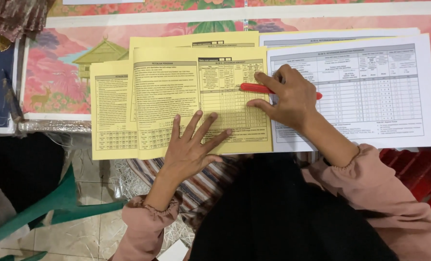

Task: The person is flipping through stacks of printed forms and using a red tool to cut or mark specific sections of the labels.

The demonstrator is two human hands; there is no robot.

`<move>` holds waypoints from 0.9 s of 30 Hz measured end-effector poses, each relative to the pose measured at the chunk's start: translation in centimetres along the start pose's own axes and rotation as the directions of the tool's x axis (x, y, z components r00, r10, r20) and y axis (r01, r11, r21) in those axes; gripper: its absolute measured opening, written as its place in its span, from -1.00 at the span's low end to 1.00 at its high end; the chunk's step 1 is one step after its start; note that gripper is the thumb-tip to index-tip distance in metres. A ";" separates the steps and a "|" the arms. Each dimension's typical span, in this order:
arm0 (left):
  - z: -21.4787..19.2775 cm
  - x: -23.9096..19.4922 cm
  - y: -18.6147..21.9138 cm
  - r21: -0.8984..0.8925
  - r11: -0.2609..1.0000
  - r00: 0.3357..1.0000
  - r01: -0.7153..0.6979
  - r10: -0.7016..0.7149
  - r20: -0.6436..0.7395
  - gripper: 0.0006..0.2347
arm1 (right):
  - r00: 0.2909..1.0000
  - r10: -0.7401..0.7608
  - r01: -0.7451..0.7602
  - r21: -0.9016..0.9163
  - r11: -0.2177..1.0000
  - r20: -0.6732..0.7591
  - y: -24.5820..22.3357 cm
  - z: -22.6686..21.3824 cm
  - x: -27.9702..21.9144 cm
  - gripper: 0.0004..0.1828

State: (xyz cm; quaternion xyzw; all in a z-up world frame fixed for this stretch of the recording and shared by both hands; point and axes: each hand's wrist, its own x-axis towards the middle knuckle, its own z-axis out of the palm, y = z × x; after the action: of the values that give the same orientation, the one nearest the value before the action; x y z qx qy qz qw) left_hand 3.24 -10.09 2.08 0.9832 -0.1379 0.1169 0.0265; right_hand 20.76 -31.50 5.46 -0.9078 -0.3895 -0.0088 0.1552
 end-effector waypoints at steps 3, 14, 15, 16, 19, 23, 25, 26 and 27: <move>0.0 0.0 -0.1 -0.006 1.000 0.999 0.007 -0.007 0.041 -0.43 | 1.000 -0.014 0.014 0.013 1.000 0.014 -0.3 -0.4 -0.1 -0.27; -3.5 1.5 -4.0 0.042 0.871 0.791 0.489 -0.463 0.400 -0.34 | 0.997 -0.032 0.031 0.013 0.999 0.064 -0.9 -1.3 0.0 -0.15; -3.1 1.3 -4.2 0.027 0.875 0.805 0.484 -0.457 0.378 -0.33 | 0.998 -0.029 0.027 0.023 0.999 0.052 -0.9 -1.2 -0.1 -0.15; -2.6 1.0 -4.5 0.012 0.878 0.819 0.478 -0.451 0.356 -0.32 | 0.999 -0.025 0.024 0.033 0.999 0.040 -0.9 -1.1 -0.1 -0.16; -2.4 0.9 -4.6 -0.017 0.883 0.838 0.469 -0.439 0.323 -0.33 | 0.999 -0.034 0.033 0.030 0.999 0.036 -0.9 -1.2 -0.1 -0.15; -1.9 0.5 -4.7 -0.039 0.888 0.854 0.459 -0.428 0.295 -0.34 | 0.998 -0.030 0.029 0.017 0.999 0.053 -0.7 -0.9 -0.3 -0.14; -1.9 0.4 -4.7 -0.046 0.889 0.862 0.455 -0.427 0.273 -0.33 | 0.998 -0.022 0.020 0.037 0.999 0.052 -0.8 -0.9 -0.2 -0.15; -1.8 0.4 -4.7 -0.046 0.889 0.863 0.455 -0.428 0.270 -0.33 | 0.998 -0.024 0.022 0.035 0.999 0.050 -0.8 -1.1 -0.3 -0.15; -1.7 0.4 -4.8 -0.052 0.882 0.853 0.468 -0.436 0.287 -0.32 | 0.998 -0.018 0.016 0.033 0.999 0.057 -0.9 -1.2 -0.2 -0.16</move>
State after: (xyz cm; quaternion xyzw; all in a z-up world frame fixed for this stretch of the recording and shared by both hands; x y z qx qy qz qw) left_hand 4.58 -5.46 3.75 0.9911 0.0882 -0.0344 0.0935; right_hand 20.10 -31.44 6.77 -0.9017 -0.4014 0.0225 0.1588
